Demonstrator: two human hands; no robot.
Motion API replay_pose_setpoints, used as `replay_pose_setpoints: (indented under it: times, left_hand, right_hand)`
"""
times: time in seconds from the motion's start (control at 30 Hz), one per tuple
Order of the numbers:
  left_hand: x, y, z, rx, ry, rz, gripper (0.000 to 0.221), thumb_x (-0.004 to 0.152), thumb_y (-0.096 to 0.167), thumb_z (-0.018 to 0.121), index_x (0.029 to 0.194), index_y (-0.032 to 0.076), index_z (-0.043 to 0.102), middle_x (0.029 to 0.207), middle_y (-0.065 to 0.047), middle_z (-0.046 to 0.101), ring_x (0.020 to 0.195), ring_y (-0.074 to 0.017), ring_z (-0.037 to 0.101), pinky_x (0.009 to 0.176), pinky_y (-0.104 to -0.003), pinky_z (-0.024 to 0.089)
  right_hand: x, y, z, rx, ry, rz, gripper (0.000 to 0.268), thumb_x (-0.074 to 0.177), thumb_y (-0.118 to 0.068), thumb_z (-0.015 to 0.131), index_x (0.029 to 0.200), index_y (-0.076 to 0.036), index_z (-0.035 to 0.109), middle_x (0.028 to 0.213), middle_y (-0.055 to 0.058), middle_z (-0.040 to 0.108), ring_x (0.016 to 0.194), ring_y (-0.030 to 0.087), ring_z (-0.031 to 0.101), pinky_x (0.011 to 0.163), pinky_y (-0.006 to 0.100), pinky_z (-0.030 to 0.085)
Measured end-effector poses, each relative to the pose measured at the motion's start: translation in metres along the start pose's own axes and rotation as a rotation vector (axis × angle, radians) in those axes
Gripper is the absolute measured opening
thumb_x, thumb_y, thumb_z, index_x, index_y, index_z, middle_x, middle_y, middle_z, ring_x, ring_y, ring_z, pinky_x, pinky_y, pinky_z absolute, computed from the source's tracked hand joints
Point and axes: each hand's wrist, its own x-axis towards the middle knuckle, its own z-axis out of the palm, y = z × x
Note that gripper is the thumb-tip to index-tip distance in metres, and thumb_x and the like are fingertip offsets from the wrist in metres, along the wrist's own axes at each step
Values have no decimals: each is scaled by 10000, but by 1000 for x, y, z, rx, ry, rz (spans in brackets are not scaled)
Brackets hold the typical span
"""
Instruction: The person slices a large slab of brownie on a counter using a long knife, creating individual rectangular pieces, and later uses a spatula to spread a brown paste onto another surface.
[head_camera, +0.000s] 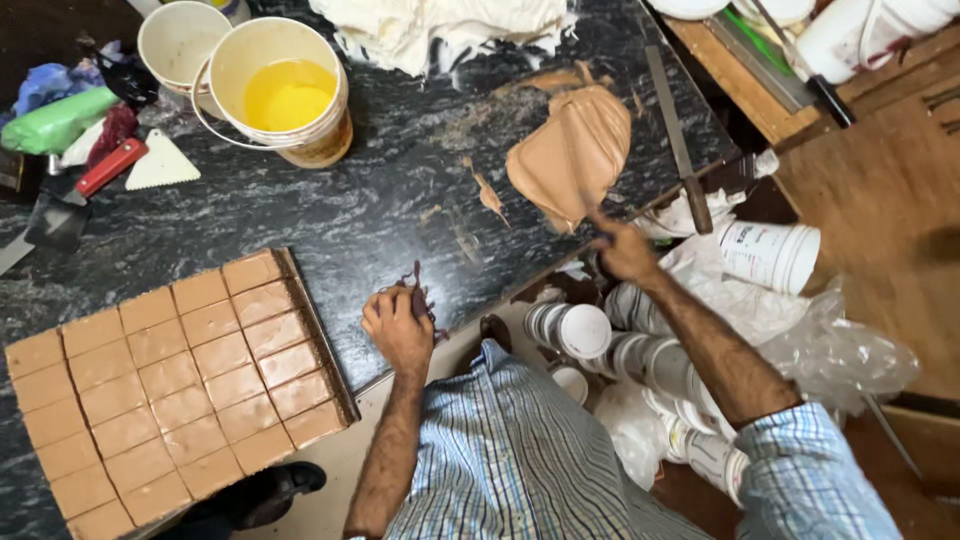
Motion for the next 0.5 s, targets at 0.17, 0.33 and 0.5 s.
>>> replay_pose_setpoints:
  times: [0.17,0.33,0.5]
  left_hand:
    - [10,11,-5,-17,101,7,172,894,176,749,1064,148,767,1213,-91,611,1192,-355,497,993,-545,382]
    - [6,0,1,-23,53,-77,175,973,250,733,982,77,711,1189,-78,632,1215,-347,522,1039,-542,396]
    - [16,8,-4,-87,58,-83,224,959,297,722,935,76,701,1148,-94,643,1198,-353,532,1032,-544,401]
  right_hand:
    - [-38,-38,-7,-494,-368,508,531,1063,-366,577,1574,-375,434,1471,248,452,1084,493,632,881,530,525]
    - [-6,-49,10,-63,-53,119,638,946,-243,633,1550,-253,430,1257,268,633,1081,451,720,878,502,571]
    - [-17,-79,13,-611,-311,254,609,943,-119,611,1517,-285,496,1229,287,615,899,446,711,784,508,563]
